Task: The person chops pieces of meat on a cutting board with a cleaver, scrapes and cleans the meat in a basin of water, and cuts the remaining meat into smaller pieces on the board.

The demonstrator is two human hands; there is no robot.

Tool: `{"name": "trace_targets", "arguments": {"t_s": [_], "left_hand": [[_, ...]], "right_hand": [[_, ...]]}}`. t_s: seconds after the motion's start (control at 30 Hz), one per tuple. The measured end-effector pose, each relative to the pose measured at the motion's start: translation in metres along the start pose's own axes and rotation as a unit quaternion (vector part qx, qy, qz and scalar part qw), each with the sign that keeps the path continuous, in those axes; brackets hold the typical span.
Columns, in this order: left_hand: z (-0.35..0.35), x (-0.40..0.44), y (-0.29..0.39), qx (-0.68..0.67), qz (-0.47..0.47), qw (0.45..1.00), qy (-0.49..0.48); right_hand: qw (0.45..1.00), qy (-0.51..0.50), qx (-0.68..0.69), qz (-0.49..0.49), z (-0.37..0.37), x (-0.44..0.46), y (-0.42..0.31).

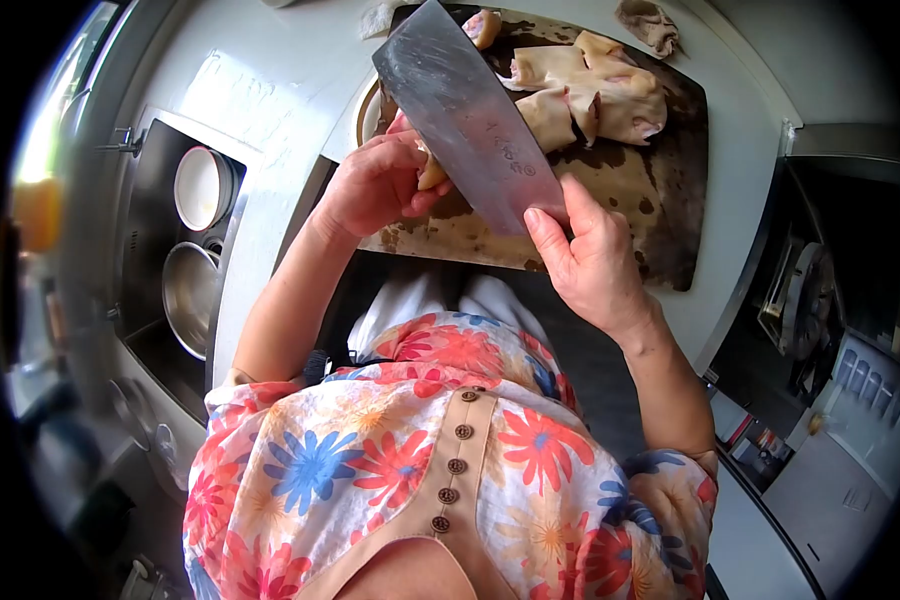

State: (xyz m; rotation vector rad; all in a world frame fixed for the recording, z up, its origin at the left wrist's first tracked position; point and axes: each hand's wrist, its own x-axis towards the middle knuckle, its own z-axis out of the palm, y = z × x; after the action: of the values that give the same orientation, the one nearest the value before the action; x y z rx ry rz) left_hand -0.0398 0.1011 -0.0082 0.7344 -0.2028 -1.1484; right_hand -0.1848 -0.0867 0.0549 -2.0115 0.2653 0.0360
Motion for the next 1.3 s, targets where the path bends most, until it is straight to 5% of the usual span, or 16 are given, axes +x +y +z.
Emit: {"name": "trace_targets", "arguments": {"t_s": [0.13, 0.3, 0.53, 0.87, 1.03, 1.3], "left_hand": [[-0.011, -0.016, -0.016, 0.074, 0.037, 0.996, -0.021], [-0.007, -0.05, -0.019, 0.081, 0.068, 0.992, 0.07], [-0.035, -0.123, -0.012, 0.16, 0.13, 0.969, 0.139], [-0.108, -0.296, 0.006, 0.057, 0.271, 0.931, 0.237], [-0.188, -0.405, -0.007, 0.016, 0.203, 0.892, 0.403], [-0.332, -0.484, -0.054, 0.078, 0.026, 0.779, 0.622]], "right_hand": [[0.999, -0.026, 0.017, -0.006, 0.004, 0.001, -0.001], [0.978, -0.109, 0.167, 0.06, 0.022, 0.006, -0.009], [0.965, -0.191, 0.177, 0.037, 0.074, 0.016, -0.029], [0.927, -0.342, 0.142, 0.051, 0.245, 0.037, -0.106], [0.907, -0.408, 0.079, 0.068, 0.358, 0.049, -0.148], [0.855, -0.46, -0.237, -0.027, 0.517, 0.091, -0.169]]}}
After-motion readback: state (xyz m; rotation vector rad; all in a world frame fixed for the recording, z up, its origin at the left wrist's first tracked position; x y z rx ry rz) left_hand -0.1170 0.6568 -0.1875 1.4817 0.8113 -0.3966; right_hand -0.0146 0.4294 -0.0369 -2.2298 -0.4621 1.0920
